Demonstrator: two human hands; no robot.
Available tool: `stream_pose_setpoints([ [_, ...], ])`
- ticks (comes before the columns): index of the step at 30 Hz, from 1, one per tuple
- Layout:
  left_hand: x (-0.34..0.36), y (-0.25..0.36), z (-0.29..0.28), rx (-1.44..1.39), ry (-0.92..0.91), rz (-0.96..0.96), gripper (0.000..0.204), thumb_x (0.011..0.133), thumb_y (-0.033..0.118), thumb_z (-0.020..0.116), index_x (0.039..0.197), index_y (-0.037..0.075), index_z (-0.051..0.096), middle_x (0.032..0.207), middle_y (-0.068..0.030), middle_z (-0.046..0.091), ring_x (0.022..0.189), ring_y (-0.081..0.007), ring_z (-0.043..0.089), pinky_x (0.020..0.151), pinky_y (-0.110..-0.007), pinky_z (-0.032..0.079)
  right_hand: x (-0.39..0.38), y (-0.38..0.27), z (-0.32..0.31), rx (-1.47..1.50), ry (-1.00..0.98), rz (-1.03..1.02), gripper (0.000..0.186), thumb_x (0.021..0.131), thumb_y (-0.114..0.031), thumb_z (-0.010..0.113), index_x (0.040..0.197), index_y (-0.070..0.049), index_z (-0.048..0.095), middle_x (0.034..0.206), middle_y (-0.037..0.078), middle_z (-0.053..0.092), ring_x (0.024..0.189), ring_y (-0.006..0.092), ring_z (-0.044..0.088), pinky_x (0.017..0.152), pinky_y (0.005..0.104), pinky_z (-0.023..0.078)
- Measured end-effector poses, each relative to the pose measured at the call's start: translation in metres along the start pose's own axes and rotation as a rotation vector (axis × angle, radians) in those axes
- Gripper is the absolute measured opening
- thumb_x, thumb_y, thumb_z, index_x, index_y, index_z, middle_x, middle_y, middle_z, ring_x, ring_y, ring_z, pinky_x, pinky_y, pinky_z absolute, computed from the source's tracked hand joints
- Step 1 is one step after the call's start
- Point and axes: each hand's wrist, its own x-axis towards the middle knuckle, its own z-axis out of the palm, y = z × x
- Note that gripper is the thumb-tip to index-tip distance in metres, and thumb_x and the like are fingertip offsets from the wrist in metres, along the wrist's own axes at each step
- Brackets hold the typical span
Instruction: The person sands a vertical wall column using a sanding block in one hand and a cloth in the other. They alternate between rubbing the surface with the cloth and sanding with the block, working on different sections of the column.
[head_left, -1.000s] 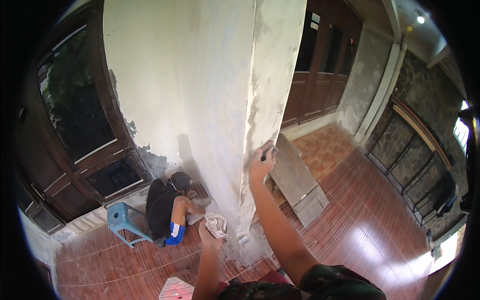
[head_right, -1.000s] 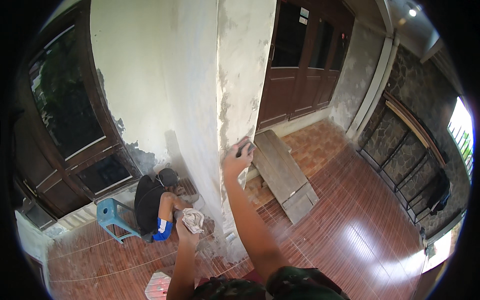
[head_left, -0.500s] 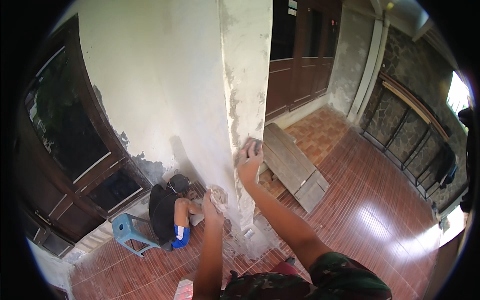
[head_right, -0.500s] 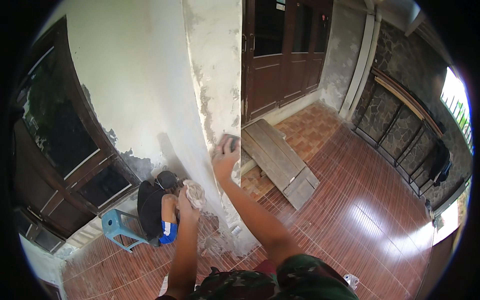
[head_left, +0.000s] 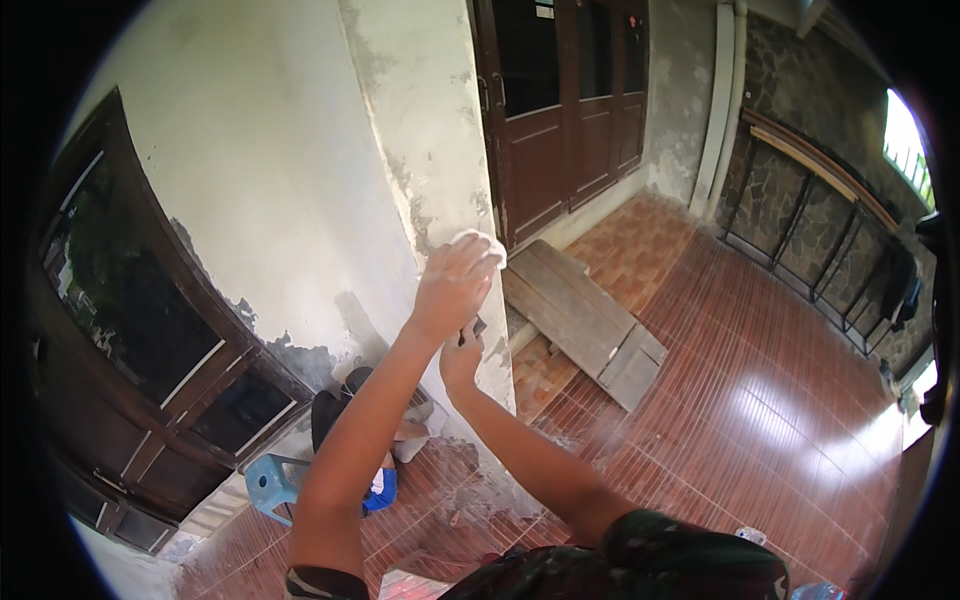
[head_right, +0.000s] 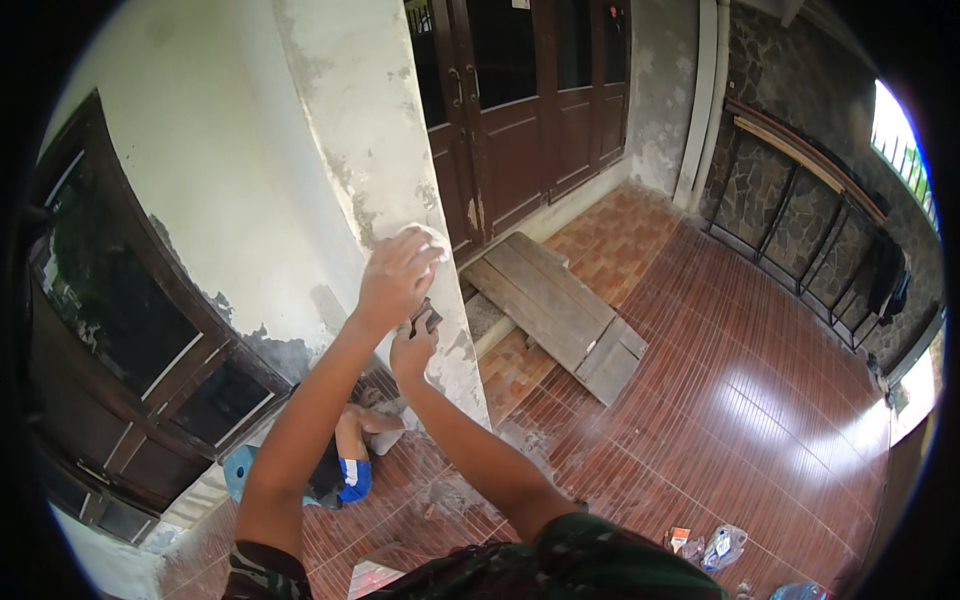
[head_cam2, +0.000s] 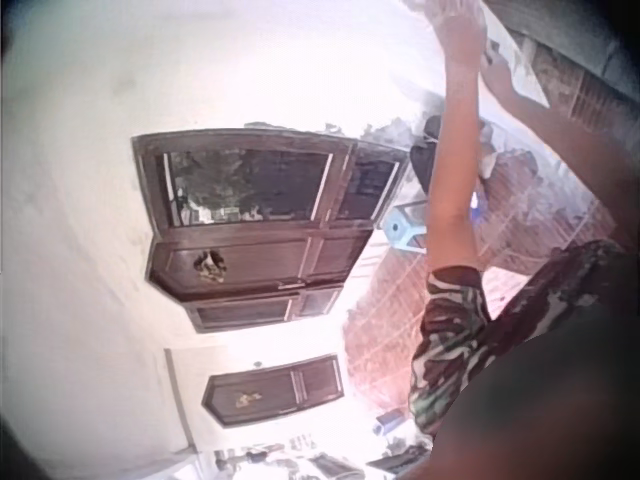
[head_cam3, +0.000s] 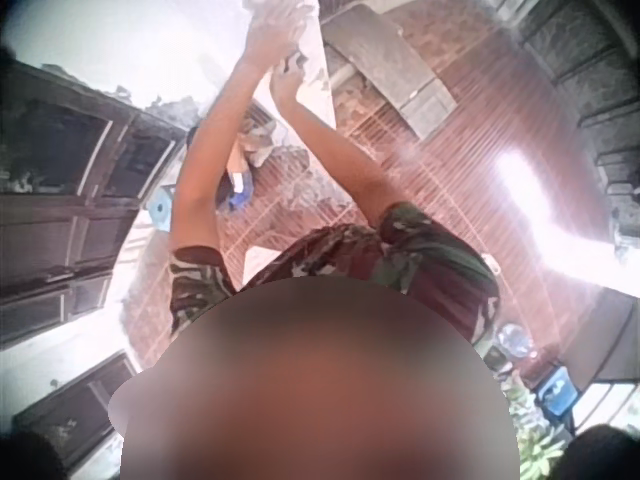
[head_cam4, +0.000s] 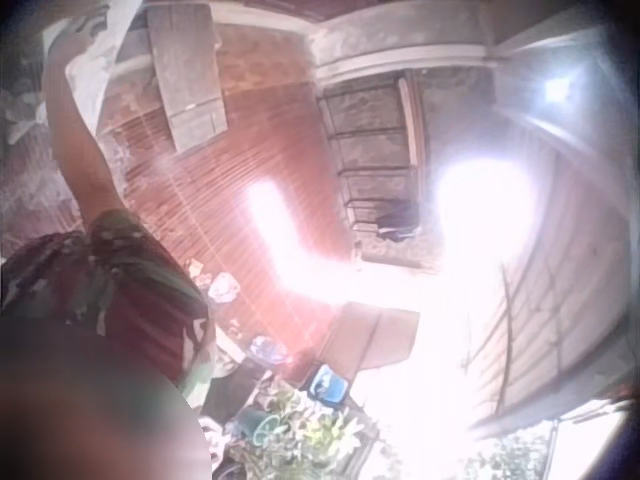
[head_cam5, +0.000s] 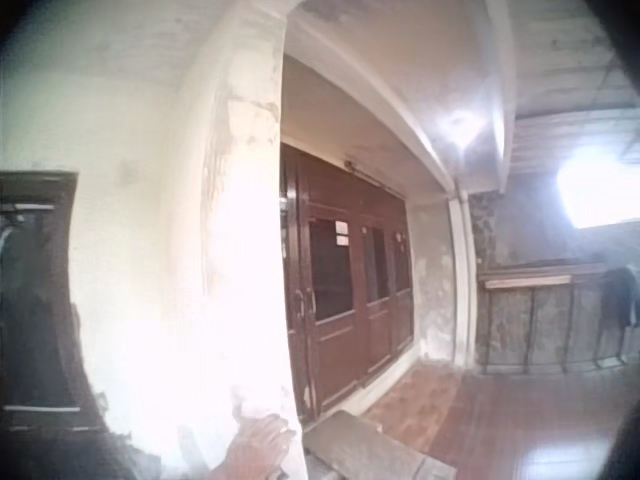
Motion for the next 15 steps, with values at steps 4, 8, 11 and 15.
stream_pose_setpoints([
  [4,-0.021,-0.008,0.024,0.306,-0.315,0.182,0.036,0.09,0.012,0.059,0.124,0.008,0.067,0.146,-0.0078,0.054,0.144,-0.0243,0.042,0.116,-0.042,0.036,0.024,0.026,-0.011,0.171,0.023,0.547,0.064,0.095,-0.029,0.064,0.149,0.001,0.047,0.131,0.027,0.062,0.124,0.0492,0.056,0.11,0.049,0.041],
  [8,-0.041,-0.025,0.064,0.415,-0.3,0.23,0.04,0.092,0.013,0.053,0.13,0.007,0.065,0.158,-0.0104,0.045,0.152,-0.0245,0.033,0.122,-0.041,0.029,0.019,0.076,-0.058,0.338,-0.065,0.345,0.064,0.097,-0.023,0.063,0.154,-0.004,0.042,0.131,0.018,0.066,0.123,0.0277,0.06,0.105,0.0364,0.044],
  [11,-0.066,-0.023,0.106,0.404,-0.403,0.279,0.043,0.094,0.016,0.052,0.136,0.007,0.062,0.161,-0.0108,0.041,0.154,-0.0242,0.029,0.124,-0.041,0.025,-0.022,0.105,-0.103,0.554,-0.1,0.619,0.06,0.102,-0.018,0.058,0.158,-0.008,0.038,0.13,0.007,0.066,0.106,0.0122,0.06,0.093,0.0258,0.045],
  [15,-0.103,-0.008,0.148,0.487,-0.723,0.44,0.045,0.097,0.018,0.049,0.14,0.008,0.058,0.163,-0.0098,0.038,0.154,-0.0246,0.028,0.126,-0.041,0.022,-0.06,0.104,-0.143,0.402,0.021,0.608,0.059,0.103,-0.016,0.058,0.158,-0.008,0.037,0.114,0.001,0.064,0.086,0.0091,0.054,0.082,0.0246,0.046],
])
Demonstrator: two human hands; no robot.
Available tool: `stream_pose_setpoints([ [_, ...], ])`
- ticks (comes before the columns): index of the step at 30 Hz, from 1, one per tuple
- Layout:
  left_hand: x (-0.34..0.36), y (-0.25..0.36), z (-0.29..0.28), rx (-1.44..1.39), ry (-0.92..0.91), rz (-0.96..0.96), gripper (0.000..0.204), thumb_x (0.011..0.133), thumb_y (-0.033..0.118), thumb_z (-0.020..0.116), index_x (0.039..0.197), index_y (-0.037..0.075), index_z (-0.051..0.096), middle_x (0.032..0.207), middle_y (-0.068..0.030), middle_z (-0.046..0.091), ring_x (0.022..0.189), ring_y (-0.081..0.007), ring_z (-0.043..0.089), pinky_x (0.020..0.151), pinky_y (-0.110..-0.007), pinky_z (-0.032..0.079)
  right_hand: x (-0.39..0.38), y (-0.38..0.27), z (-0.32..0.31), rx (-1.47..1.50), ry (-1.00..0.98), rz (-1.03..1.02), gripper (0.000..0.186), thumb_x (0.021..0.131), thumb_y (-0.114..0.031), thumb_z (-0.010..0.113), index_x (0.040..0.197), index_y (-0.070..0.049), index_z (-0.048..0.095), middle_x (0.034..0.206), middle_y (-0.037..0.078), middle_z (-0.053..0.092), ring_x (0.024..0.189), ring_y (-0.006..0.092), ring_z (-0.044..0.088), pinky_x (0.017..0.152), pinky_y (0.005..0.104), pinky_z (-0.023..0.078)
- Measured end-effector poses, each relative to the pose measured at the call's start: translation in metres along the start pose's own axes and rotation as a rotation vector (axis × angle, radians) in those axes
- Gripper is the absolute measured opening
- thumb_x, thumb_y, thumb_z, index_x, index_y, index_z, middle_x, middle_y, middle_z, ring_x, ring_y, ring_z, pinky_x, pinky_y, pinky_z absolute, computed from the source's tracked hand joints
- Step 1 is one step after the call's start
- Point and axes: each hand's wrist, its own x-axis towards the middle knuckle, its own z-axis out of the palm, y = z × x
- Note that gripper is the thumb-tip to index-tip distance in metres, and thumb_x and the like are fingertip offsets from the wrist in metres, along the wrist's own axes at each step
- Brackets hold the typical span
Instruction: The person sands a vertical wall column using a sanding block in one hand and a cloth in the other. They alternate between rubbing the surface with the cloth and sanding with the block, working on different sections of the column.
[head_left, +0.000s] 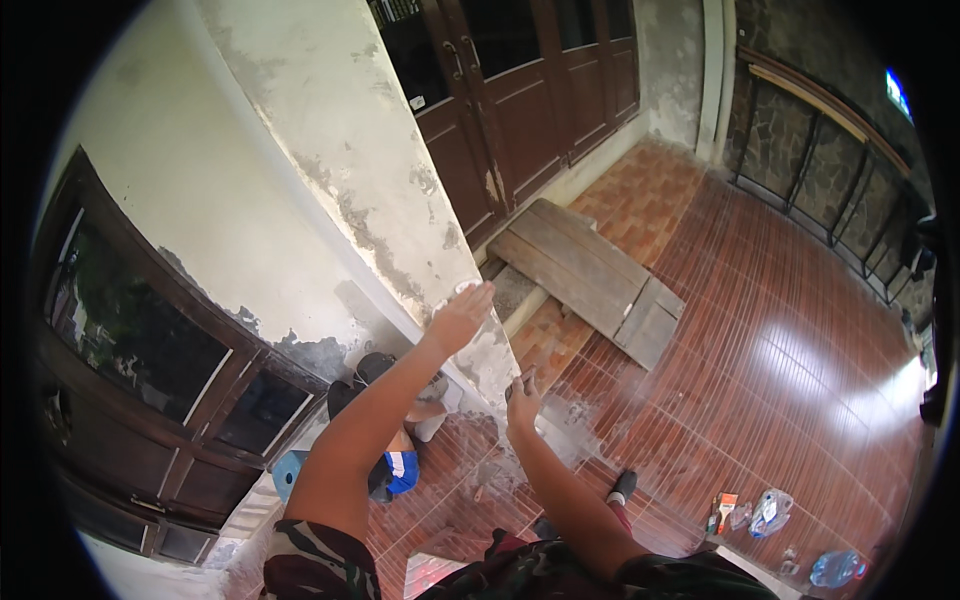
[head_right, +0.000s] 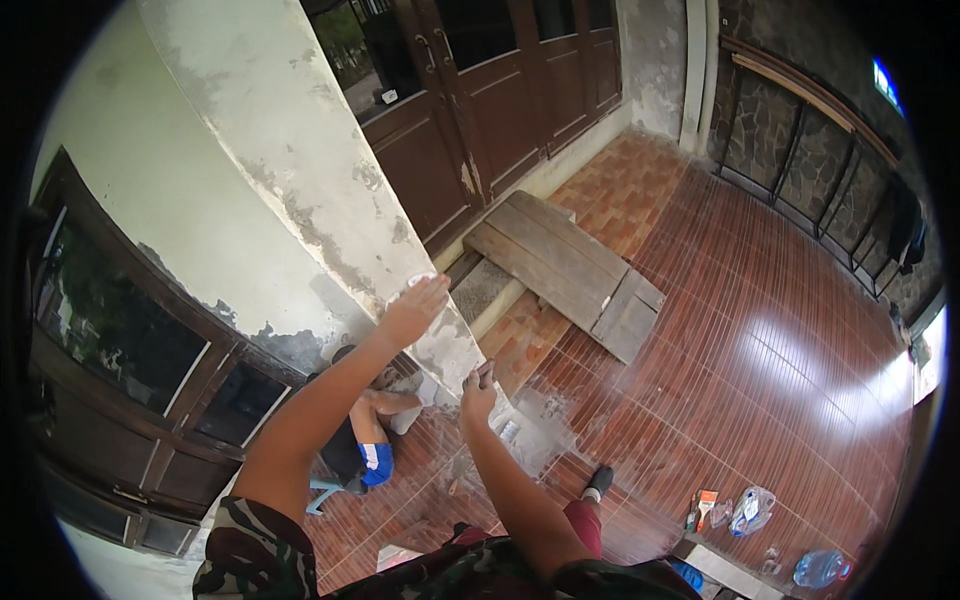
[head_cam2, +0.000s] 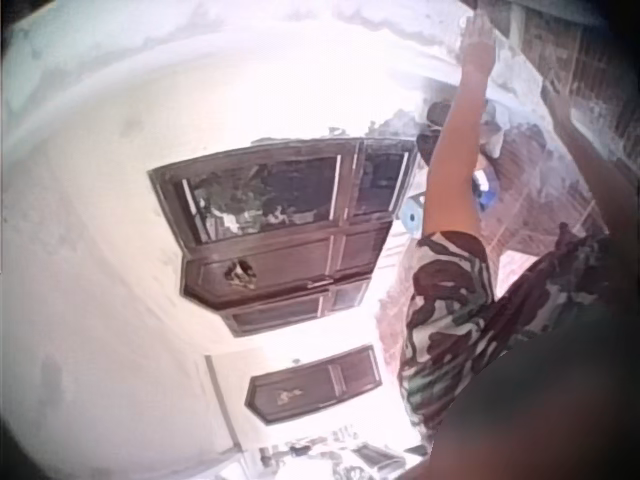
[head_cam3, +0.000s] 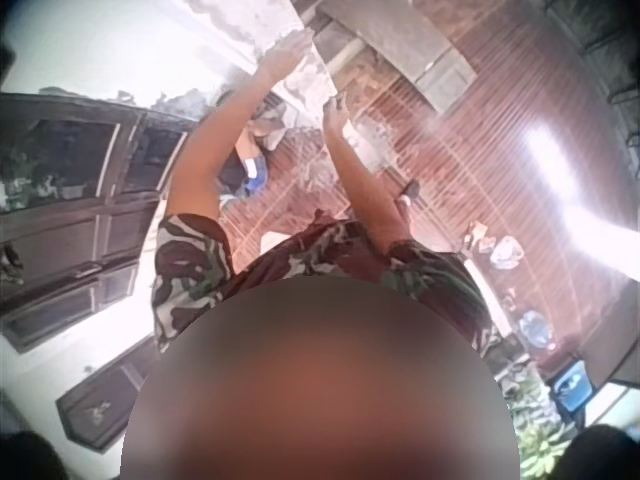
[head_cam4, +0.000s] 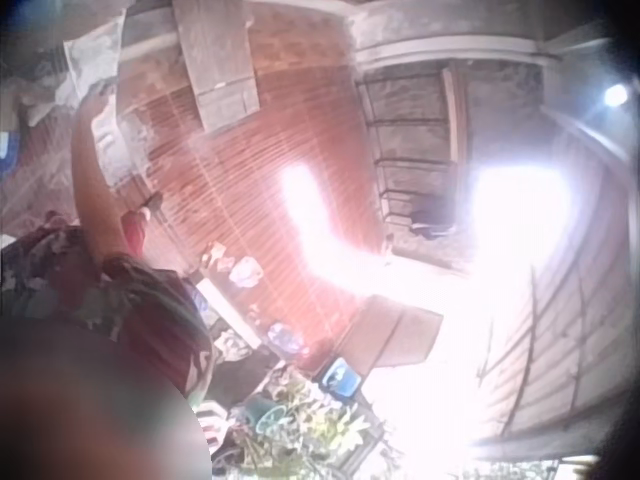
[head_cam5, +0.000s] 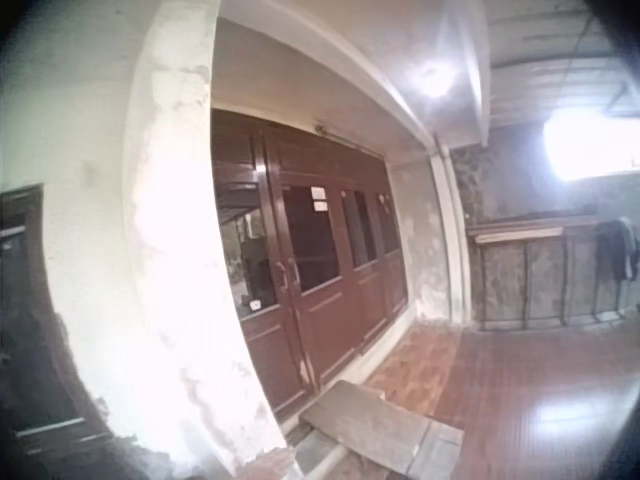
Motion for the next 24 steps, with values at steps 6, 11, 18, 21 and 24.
stream_pose_setpoints([
  [6,0.009,-0.044,-0.033,-0.081,0.233,-0.248,0.044,0.096,0.014,0.05,0.139,0.008,0.058,0.164,-0.0104,0.036,0.154,-0.0255,0.028,0.127,-0.041,0.019,-0.001,-0.022,-0.018,0.04,0.002,0.003,0.058,0.105,-0.015,0.055,0.158,-0.007,0.036,0.099,-0.001,0.058,0.076,0.0067,0.046,0.071,0.0225,0.042],
  [11,0.004,-0.065,-0.044,-0.102,0.352,-0.362,0.048,0.093,0.009,0.05,0.141,0.007,0.056,0.164,-0.0108,0.035,0.155,-0.0255,0.027,0.128,-0.041,0.018,0.007,-0.011,-0.003,0.213,-0.086,0.055,0.06,0.105,-0.012,0.053,0.161,-0.008,0.031,0.083,-0.006,0.047,0.066,0.0057,0.04,0.061,0.0223,0.036],
  [18,-0.067,0.035,-0.005,-0.115,0.043,-0.1,0.044,0.094,0.012,0.05,0.137,0.009,0.058,0.165,-0.0113,0.034,0.154,-0.0254,0.029,0.127,-0.043,0.02,-0.016,-0.026,-0.003,0.056,0.001,-0.044,0.055,0.105,-0.015,0.054,0.157,-0.004,0.039,0.083,-0.004,0.052,0.069,0.0058,0.044,0.063,0.024,0.038],
  [21,-0.061,-0.005,-0.03,-0.235,0.154,-0.219,0.044,0.095,0.012,0.05,0.138,0.009,0.058,0.165,-0.0089,0.034,0.154,-0.0262,0.028,0.126,-0.044,0.022,-0.016,-0.041,-0.007,0.173,-0.025,0.014,0.058,0.105,-0.013,0.052,0.16,-0.006,0.033,0.077,-0.006,0.045,0.065,0.0042,0.038,0.059,0.023,0.033],
  [24,-0.036,-0.058,-0.064,-0.073,0.334,-0.44,0.047,0.094,0.012,0.05,0.141,0.012,0.057,0.166,-0.0076,0.033,0.154,-0.0256,0.027,0.127,-0.044,0.021,-0.018,-0.04,0.002,0.203,-0.047,-0.016,0.059,0.105,-0.014,0.053,0.16,-0.006,0.033,0.077,-0.007,0.044,0.065,0.0041,0.038,0.06,0.0222,0.034],
])
